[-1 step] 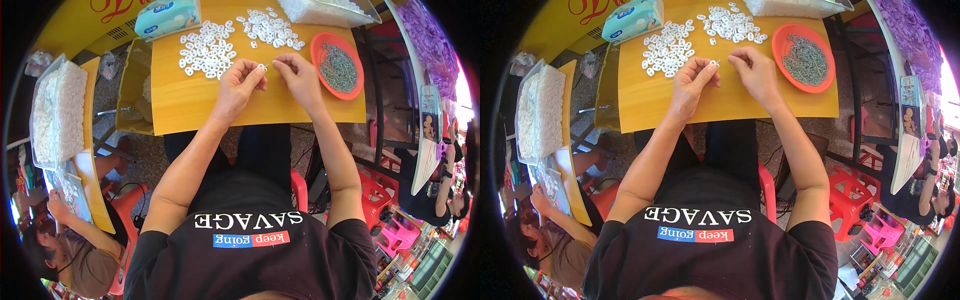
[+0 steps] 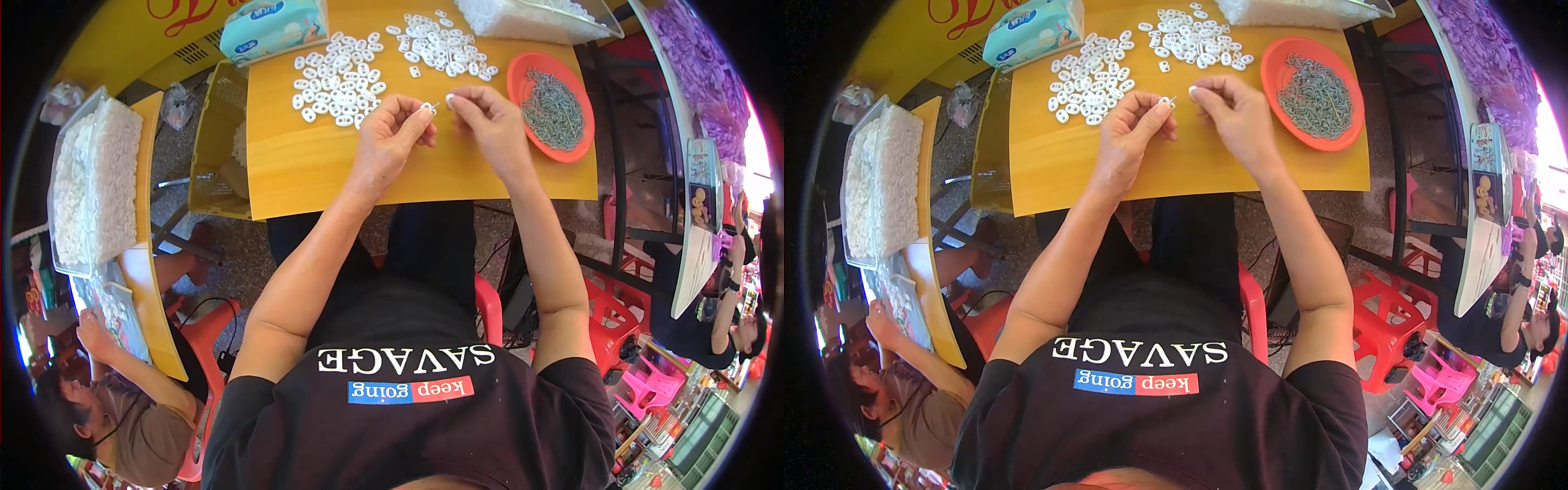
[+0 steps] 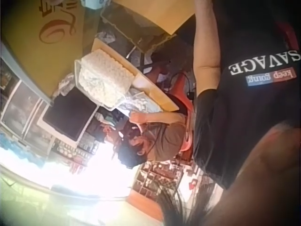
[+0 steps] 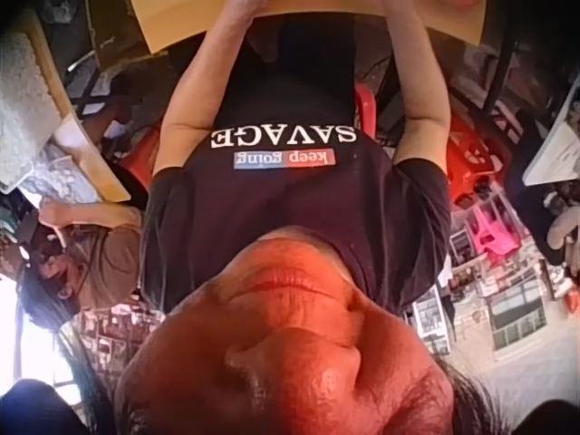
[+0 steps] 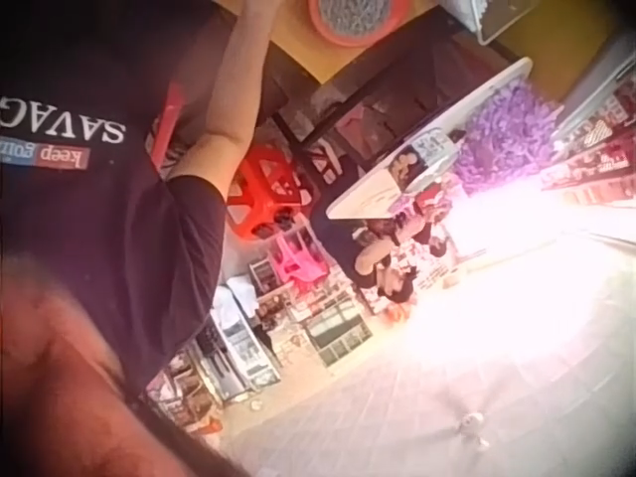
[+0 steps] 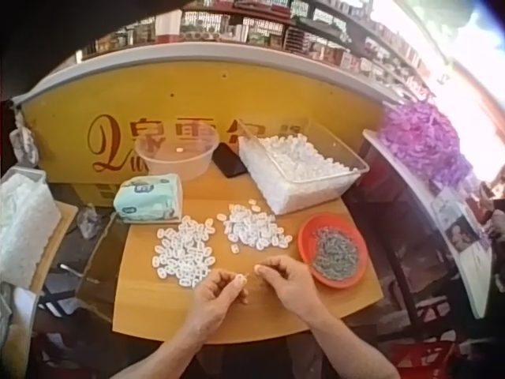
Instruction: Assembling small plastic toggle components by manually inserting metal loops or pins into pre-drilled holes.
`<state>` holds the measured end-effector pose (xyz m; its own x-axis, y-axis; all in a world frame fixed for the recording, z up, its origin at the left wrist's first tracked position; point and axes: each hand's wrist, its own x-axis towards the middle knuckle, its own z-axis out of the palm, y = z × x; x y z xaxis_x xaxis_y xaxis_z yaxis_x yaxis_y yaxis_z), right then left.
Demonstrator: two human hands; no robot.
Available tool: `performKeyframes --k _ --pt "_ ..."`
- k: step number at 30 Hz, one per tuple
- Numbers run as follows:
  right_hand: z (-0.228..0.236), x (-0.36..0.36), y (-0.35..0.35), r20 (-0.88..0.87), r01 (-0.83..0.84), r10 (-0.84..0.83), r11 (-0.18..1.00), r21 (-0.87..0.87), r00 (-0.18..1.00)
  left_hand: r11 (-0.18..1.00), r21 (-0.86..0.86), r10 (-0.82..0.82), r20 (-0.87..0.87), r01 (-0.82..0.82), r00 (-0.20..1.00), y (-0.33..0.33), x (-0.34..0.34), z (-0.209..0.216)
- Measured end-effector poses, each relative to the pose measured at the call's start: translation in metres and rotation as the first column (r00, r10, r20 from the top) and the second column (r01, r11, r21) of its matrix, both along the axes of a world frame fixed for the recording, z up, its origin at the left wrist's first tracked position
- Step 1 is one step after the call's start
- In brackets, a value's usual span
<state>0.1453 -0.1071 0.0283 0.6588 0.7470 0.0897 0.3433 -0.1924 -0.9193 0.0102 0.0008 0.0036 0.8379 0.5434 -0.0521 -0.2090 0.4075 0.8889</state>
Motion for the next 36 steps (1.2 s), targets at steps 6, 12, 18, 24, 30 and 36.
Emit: performKeyframes --k 6,12,18,24,30,36 --pt "0.014 -0.012 -0.003 -0.606 0.090 0.069 0.969 0.229 0.793 0.999 0.037 0.025 0.009 -0.025 1.000 0.003 0.000 -0.001" --pt "0.013 -0.017 -0.004 -0.582 0.105 0.052 0.967 0.233 0.811 0.999 0.035 0.007 -0.001 -0.007 1.000 0.002 0.000 0.003" --pt "0.018 -0.023 -0.003 -0.499 0.089 0.031 0.973 0.215 0.866 1.000 0.027 -0.005 -0.007 0.005 1.000 0.002 -0.002 0.003" --pt "0.020 -0.021 -0.003 -0.312 0.057 0.001 0.983 0.175 0.950 1.000 0.021 0.002 0.010 -0.003 1.000 0.001 0.000 0.003" --pt "0.023 -0.018 -0.004 -0.247 0.006 0.026 0.992 0.130 0.969 0.999 0.031 -0.004 0.003 0.004 1.000 0.002 -0.001 0.004" --pt "0.028 -0.020 -0.005 -0.196 -0.028 0.040 0.997 0.066 0.980 0.999 0.040 -0.012 -0.003 0.012 1.000 0.002 0.000 0.004"
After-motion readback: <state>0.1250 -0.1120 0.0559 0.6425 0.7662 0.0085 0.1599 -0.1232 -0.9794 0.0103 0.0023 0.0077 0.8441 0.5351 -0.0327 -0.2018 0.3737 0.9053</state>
